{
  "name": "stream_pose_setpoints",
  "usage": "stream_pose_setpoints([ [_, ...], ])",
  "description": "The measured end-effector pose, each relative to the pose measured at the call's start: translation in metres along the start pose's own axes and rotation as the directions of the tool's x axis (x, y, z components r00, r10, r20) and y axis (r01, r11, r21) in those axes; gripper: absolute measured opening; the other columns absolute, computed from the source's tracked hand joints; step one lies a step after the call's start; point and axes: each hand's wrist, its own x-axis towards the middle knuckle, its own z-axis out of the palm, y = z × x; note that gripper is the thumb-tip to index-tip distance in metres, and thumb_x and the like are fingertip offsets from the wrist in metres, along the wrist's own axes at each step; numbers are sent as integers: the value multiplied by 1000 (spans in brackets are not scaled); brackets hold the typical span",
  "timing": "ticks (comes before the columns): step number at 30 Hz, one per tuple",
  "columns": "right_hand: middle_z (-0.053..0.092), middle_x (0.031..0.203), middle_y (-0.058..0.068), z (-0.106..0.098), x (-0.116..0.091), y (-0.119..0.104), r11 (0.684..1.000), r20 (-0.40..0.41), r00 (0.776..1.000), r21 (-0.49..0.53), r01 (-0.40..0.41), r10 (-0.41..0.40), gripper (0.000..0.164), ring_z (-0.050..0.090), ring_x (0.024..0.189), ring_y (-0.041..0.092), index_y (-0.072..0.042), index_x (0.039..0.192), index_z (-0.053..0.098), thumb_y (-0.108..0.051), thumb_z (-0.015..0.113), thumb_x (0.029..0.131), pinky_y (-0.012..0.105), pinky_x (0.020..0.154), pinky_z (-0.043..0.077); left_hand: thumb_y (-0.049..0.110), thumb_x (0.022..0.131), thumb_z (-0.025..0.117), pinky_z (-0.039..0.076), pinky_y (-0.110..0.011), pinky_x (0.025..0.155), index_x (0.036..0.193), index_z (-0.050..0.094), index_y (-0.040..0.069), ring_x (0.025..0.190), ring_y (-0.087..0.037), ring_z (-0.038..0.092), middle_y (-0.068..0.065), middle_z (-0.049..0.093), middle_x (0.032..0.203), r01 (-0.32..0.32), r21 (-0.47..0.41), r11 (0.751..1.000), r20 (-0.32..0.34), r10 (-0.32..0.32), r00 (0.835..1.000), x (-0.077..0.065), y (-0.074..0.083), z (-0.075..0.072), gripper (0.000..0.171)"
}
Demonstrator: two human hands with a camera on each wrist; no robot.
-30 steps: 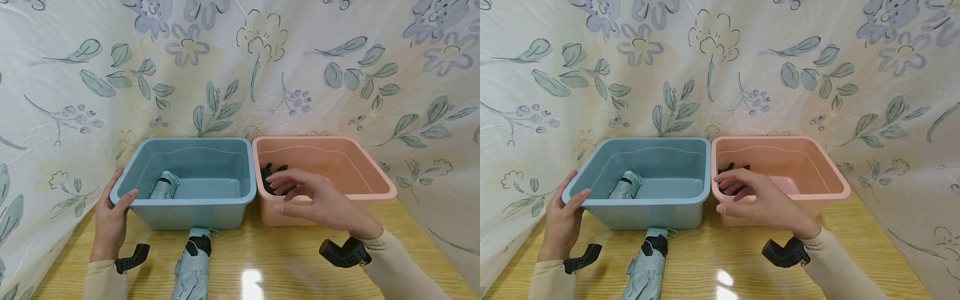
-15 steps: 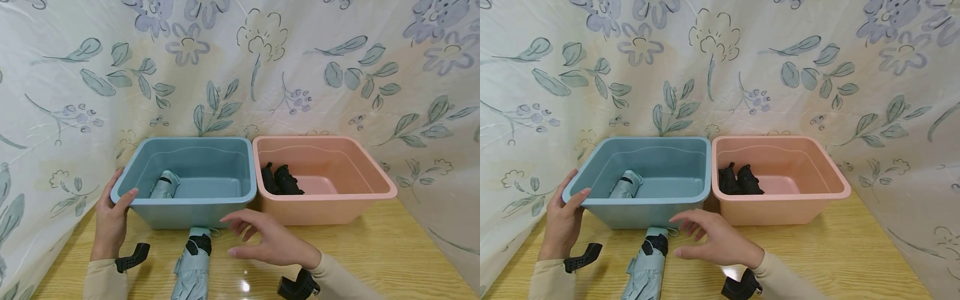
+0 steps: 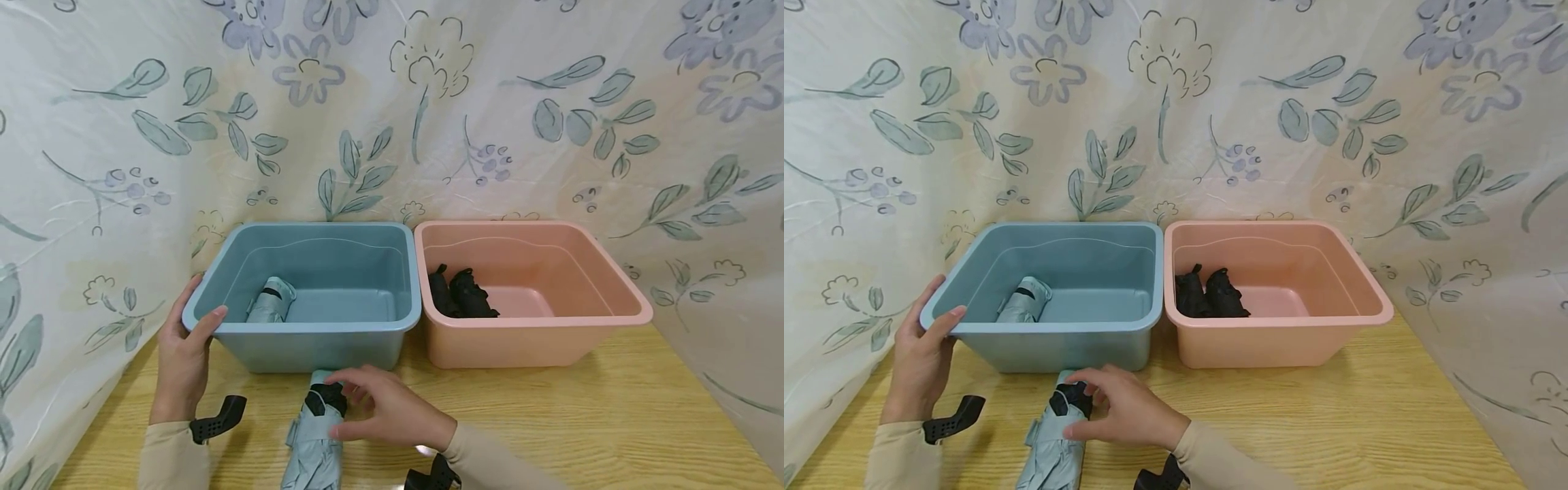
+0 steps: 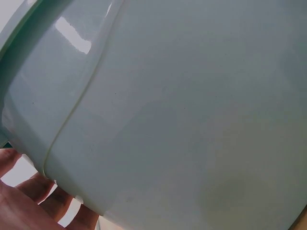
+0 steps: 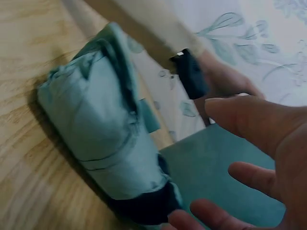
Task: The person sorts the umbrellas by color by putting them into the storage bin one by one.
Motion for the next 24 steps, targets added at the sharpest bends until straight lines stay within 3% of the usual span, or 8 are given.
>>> stream_pose_setpoints([
  [6,52,104,-3,12,9,1,994,21,999,-99,-42,44,66,53,87,10,-26,148,52,-38,79,89,22,73,46,13,101,62,35,-28,112,159,35,29,141,-28,28,-7,25,160,7,-6,1000,0,-7,1000,0,0,0,65],
  [11,48,99,-4,19,15,-4,963,31,993,-246,-105,116,69,45,82,8,-34,150,50,-52,75,88,22,66,41,13,101,61,33,-30,114,158,36,31,142,-28,28,-7,25,161,7,1,1000,-4,-7,1000,1,0,0,65],
  [15,54,115,-1,26,18,-3,924,20,987,-355,-140,157,68,46,95,9,-35,147,53,-60,72,87,27,77,45,13,101,61,34,-29,114,158,36,30,141,-28,28,-8,25,161,7,-1,1000,-4,-7,1000,1,0,-1,65],
  [19,53,135,8,32,19,0,884,15,978,-432,-179,206,69,51,116,17,-41,148,50,-65,69,86,39,88,49,13,101,62,34,-29,113,158,36,31,142,-28,28,-7,25,161,11,1,1000,-5,-11,1000,1,1,0,65],
  [24,49,148,13,35,20,1,881,38,963,-414,-228,267,72,43,138,37,-44,150,45,-66,69,86,53,96,48,12,101,62,33,-31,114,158,37,31,142,-28,28,-7,25,162,13,5,1000,-7,-13,1000,2,1,0,64],
])
